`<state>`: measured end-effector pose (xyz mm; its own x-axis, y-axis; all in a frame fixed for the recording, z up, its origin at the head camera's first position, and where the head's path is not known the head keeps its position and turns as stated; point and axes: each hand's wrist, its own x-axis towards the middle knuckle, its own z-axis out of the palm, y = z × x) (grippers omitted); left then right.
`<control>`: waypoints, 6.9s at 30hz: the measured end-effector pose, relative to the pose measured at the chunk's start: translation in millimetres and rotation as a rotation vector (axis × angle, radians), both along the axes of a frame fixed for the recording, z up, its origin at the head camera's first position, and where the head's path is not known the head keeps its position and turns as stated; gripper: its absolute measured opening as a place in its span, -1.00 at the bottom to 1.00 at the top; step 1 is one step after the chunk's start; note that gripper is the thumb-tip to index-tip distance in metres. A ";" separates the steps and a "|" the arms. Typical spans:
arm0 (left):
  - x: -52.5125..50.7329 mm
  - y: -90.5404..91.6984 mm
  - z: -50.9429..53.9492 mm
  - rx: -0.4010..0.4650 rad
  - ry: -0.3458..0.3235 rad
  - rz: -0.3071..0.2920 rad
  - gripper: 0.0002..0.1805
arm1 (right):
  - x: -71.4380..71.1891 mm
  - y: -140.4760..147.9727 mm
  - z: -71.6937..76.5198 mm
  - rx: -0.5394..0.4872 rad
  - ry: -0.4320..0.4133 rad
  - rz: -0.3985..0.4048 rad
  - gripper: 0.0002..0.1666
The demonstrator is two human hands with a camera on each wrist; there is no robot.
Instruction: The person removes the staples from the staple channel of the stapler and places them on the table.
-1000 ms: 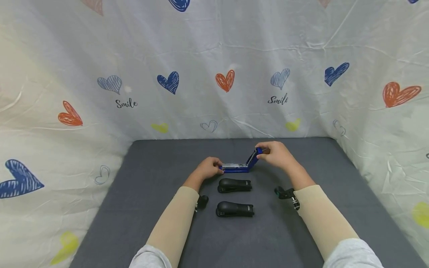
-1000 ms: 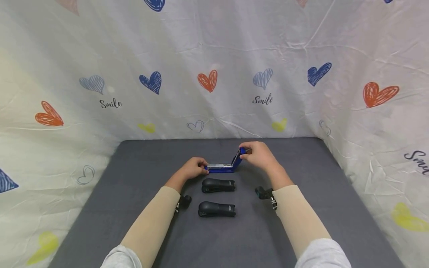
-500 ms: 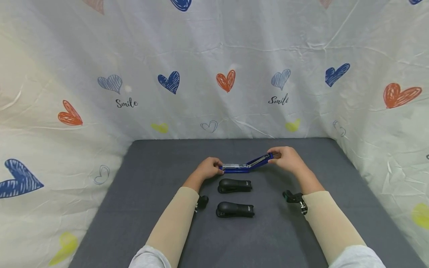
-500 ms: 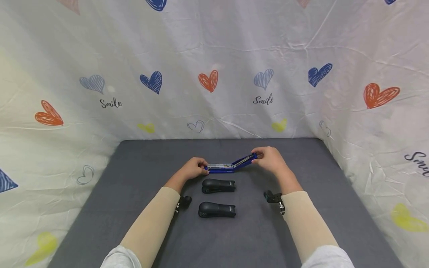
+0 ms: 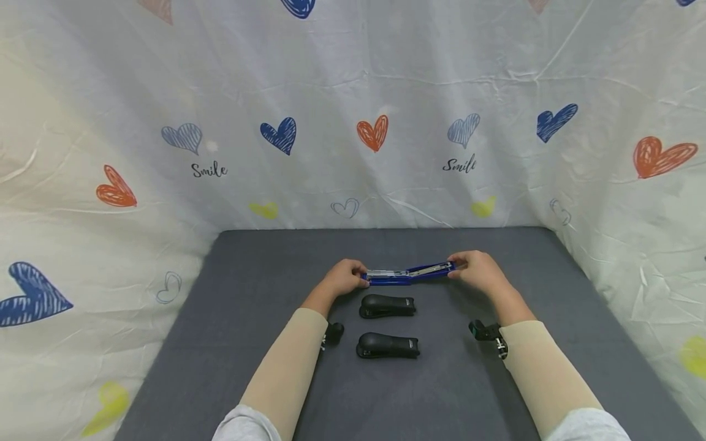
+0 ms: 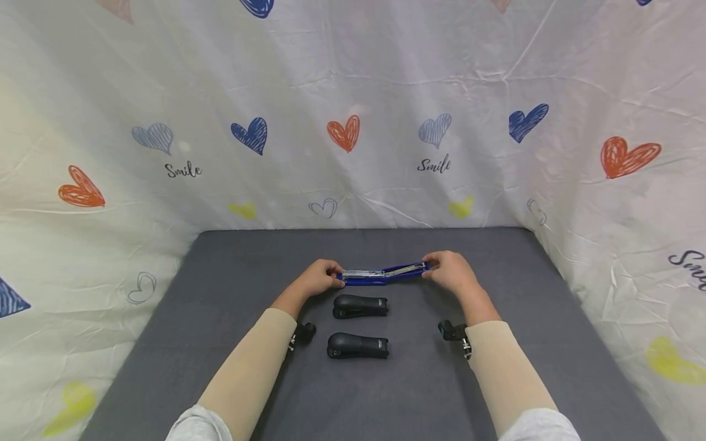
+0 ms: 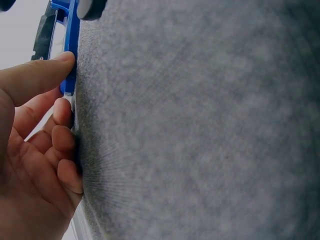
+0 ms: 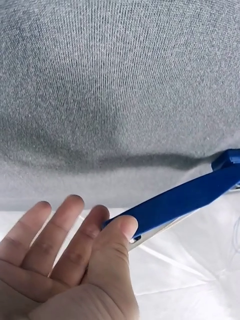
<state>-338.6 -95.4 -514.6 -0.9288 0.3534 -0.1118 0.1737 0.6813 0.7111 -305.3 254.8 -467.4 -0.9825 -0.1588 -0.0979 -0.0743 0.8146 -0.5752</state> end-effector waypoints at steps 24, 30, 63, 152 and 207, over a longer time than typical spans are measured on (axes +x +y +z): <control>-0.1 -0.4 -1.0 0.009 -0.011 0.020 -0.64 | -4.0 -29.5 24.4 -0.037 0.092 0.044 -0.50; 0.3 -0.5 -2.4 0.014 -0.016 0.020 -0.65 | -5.2 -46.7 24.3 -0.051 0.101 0.066 -0.52; -0.7 1.6 -3.8 0.012 -0.023 0.024 -0.64 | -7.0 -120.0 -9.8 0.065 -0.012 0.186 -0.70; -2.7 0.8 -4.8 0.026 -0.020 0.017 -0.61 | 2.2 -27.1 7.6 -0.213 0.106 -0.082 -0.69; -1.3 0.3 -2.1 0.026 -0.011 0.019 -0.63 | 6.0 28.5 -53.4 -0.027 0.098 -0.192 -0.76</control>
